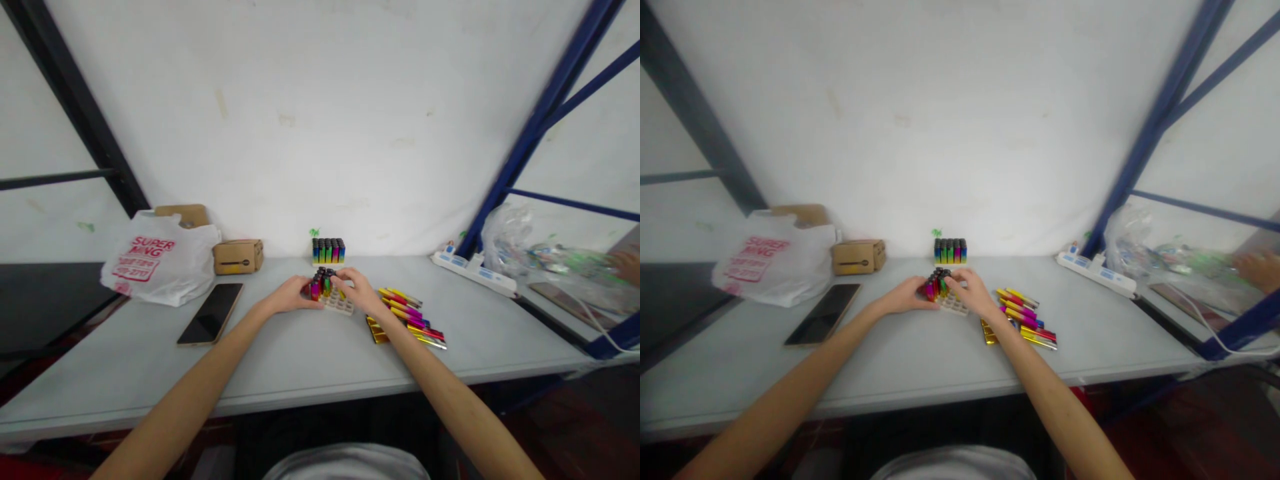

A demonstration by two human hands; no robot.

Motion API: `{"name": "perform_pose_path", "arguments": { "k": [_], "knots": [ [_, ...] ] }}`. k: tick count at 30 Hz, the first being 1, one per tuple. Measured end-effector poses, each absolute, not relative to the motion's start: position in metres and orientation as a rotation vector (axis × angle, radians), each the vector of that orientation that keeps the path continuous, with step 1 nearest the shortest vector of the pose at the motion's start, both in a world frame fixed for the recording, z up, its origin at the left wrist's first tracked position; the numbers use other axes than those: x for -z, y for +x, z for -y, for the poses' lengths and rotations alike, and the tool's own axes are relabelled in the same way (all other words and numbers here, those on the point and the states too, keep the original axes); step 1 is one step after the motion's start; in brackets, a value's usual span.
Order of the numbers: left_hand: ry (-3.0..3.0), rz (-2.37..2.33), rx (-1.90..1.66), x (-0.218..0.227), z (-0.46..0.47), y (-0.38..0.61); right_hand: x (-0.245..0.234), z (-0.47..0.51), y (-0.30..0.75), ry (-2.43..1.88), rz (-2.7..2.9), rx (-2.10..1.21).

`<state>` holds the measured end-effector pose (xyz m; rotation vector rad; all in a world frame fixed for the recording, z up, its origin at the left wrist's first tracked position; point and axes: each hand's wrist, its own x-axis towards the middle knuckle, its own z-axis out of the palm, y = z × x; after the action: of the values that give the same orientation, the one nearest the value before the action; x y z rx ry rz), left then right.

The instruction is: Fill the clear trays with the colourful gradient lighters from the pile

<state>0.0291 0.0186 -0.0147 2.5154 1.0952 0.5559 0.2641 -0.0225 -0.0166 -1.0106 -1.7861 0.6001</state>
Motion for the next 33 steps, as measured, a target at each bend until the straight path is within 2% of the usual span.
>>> {"name": "perform_pose_path", "arguments": {
  "k": [7,21,28,33],
  "knots": [
    [2.501,-1.112,-0.557,0.015,-0.019,0.029,0.011,0.033,0.261,-1.14,1.832,-0.479],
    [2.504,-1.08,-0.556,0.016,-0.02,0.029,0.021,0.016,0.256,-1.118,2.115,-0.239],
    [2.51,-1.084,-0.555,0.017,-0.02,0.029,0.007,0.021,0.254,-1.333,2.255,-0.005],
    [2.522,-1.095,-0.563,0.017,-0.02,0.029,-0.002,0.028,0.249,-1.471,2.296,0.031]
  ]
}}
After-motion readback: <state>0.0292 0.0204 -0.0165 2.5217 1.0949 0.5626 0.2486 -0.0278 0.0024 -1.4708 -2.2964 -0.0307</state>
